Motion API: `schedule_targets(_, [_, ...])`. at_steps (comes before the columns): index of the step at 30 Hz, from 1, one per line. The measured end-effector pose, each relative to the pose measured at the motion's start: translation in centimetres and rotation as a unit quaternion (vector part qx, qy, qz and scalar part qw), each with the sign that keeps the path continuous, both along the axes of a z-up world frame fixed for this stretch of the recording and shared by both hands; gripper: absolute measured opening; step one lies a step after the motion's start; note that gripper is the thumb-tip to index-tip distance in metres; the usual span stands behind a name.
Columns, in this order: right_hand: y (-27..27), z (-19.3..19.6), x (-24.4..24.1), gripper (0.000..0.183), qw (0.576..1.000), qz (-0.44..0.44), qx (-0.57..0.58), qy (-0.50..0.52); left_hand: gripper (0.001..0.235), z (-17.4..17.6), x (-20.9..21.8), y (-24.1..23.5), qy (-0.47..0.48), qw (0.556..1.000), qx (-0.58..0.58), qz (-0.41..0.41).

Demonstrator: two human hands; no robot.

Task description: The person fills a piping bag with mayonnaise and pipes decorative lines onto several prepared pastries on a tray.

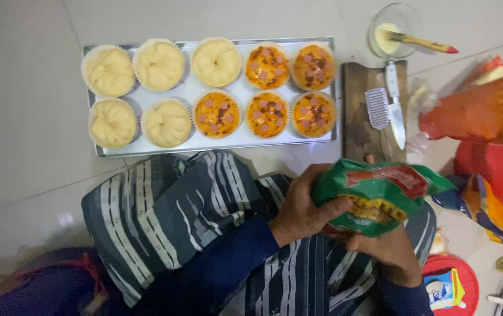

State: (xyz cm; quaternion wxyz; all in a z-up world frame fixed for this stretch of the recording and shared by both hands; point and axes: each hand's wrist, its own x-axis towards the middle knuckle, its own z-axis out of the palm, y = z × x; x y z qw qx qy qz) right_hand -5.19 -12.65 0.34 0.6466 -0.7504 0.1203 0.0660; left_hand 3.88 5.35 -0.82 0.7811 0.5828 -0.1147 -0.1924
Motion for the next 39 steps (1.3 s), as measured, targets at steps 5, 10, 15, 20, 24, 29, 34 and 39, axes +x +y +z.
schedule_targets(5, [3.8, 1.5, 2.7, 0.089, 0.999, -0.015, -0.045, 0.027, 0.044, 1.5, 0.6, 1.8, 0.010, 0.999, 0.024, 0.044])
schedule_targets(10, [7.6, 2.2, 7.0, 0.065, 0.987, -0.005, -0.097, 0.130, 0.055, 0.9, 3.4, 4.8, 0.146, 0.987, -0.023, 0.069])
schedule_targets(15, [7.3, 1.7, 9.4, 0.113, 0.993, 0.082, -0.016, 0.089, 0.055, -0.9, 6.0, 6.5, 0.238, 0.955, -0.138, 0.110])
schedule_targets(20, [3.8, -13.5, 10.1, 0.067, 0.872, -0.126, 0.391, 0.268, 0.059, -2.0, 7.3, 7.4, 0.305, 0.895, -0.288, 0.153])
schedule_targets(24, [-2.6, -26.5, -4.3, 0.091, 0.791, -0.066, 0.556, 0.246, 0.061, -2.8, 7.7, 7.7, 0.274, 0.885, -0.323, 0.191])
schedule_targets(29, [8.7, -15.4, 0.1, 0.101, 0.851, -0.116, 0.511, -0.042, 0.060, -2.0, 8.1, 7.8, 0.317, 0.884, -0.270, 0.213])
schedule_targets(34, [14.7, -7.5, 6.5, 0.102, 0.896, -0.221, 0.379, -0.068, 0.062, -2.1, 7.7, 7.5, 0.261, 0.913, -0.234, 0.210])
schedule_targets(39, [13.6, -7.0, 7.2, 0.081, 0.908, -0.274, 0.310, -0.062, 0.055, -2.0, 7.9, 7.6, 0.249, 0.934, -0.169, 0.191])
